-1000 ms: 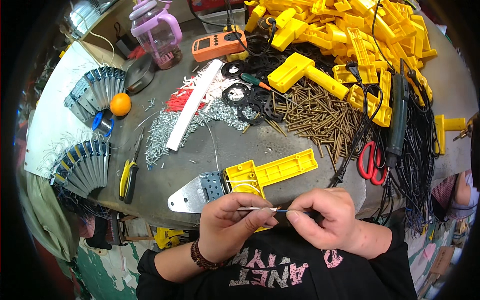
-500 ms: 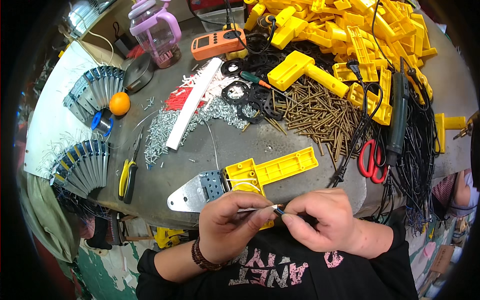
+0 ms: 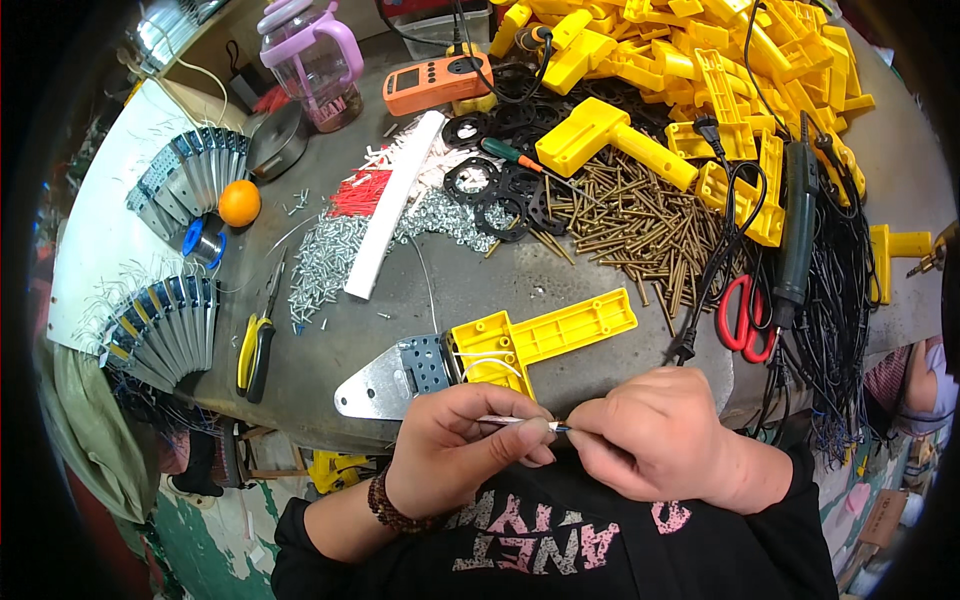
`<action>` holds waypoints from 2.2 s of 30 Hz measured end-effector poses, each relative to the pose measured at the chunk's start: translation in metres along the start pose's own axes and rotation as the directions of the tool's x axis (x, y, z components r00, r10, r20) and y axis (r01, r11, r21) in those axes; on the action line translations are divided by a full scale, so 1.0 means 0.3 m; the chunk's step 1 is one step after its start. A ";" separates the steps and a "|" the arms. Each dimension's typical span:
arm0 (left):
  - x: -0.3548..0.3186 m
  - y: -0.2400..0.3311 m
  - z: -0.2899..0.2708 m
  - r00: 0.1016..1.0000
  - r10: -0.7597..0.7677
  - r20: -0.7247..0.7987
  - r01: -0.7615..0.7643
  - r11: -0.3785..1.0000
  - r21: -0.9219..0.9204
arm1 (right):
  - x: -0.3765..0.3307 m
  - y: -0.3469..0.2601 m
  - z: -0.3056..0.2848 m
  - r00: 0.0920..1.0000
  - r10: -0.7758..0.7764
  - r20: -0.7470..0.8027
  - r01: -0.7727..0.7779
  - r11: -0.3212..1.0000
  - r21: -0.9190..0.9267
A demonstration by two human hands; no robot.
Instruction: Soldering wires and assembling components into a yellow plastic housing for a device.
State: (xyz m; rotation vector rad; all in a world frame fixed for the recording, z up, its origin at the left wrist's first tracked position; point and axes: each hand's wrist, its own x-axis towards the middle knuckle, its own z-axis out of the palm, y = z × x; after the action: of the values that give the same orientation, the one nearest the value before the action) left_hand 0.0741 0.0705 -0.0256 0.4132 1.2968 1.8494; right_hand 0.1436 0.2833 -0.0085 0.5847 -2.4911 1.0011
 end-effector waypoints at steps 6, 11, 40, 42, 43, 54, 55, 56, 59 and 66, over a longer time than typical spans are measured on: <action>-0.010 0.000 0.020 0.995 0.093 -0.046 -0.083 0.978 0.190 | -0.010 -0.033 -0.004 0.998 -0.013 0.062 0.030 0.963 -0.266; -0.001 0.006 0.021 0.992 0.116 -0.048 -0.094 0.940 0.327 | -0.021 -0.032 0.007 0.999 0.005 0.045 0.000 0.993 -0.117; -0.007 -0.079 0.058 0.818 0.488 0.305 -0.522 0.405 0.751 | -0.124 -0.017 0.000 0.889 0.411 0.201 -0.432 0.899 0.072; -0.007 -0.077 0.057 0.852 0.429 0.301 -0.494 0.468 0.732 | -0.163 0.003 0.015 0.860 0.474 0.191 -0.509 0.827 0.239; -0.007 -0.077 0.057 0.882 0.366 0.296 -0.459 0.526 0.716 | -0.166 0.007 0.024 0.824 0.532 0.194 -0.561 0.723 0.403; 0.001 -0.056 0.037 0.788 0.529 0.316 -0.554 0.382 0.740 | -0.098 0.015 -0.020 0.903 0.280 0.326 -0.347 0.923 0.168; -0.001 -0.057 0.032 0.790 0.510 0.341 -0.565 0.387 0.729 | -0.092 0.011 -0.036 0.914 0.207 0.349 -0.255 0.962 0.100; 0.000 -0.061 0.033 0.790 0.510 0.341 -0.565 0.388 0.728 | -0.095 0.013 -0.028 0.914 0.207 0.350 -0.256 0.962 0.099; 0.007 -0.056 0.033 0.790 0.523 0.320 -0.572 0.439 0.693 | -0.094 0.024 -0.014 0.919 0.188 0.347 -0.250 0.957 0.145; 0.007 -0.017 0.028 0.737 0.581 0.346 -0.559 0.234 0.796 | -0.090 0.033 -0.019 0.923 0.161 0.348 -0.206 0.974 0.097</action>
State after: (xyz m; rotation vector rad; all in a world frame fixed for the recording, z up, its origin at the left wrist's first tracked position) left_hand 0.0807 0.0780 -0.0271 1.6464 2.3027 1.5052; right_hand 0.1621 0.2999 -0.0236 0.6167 -2.8412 1.2340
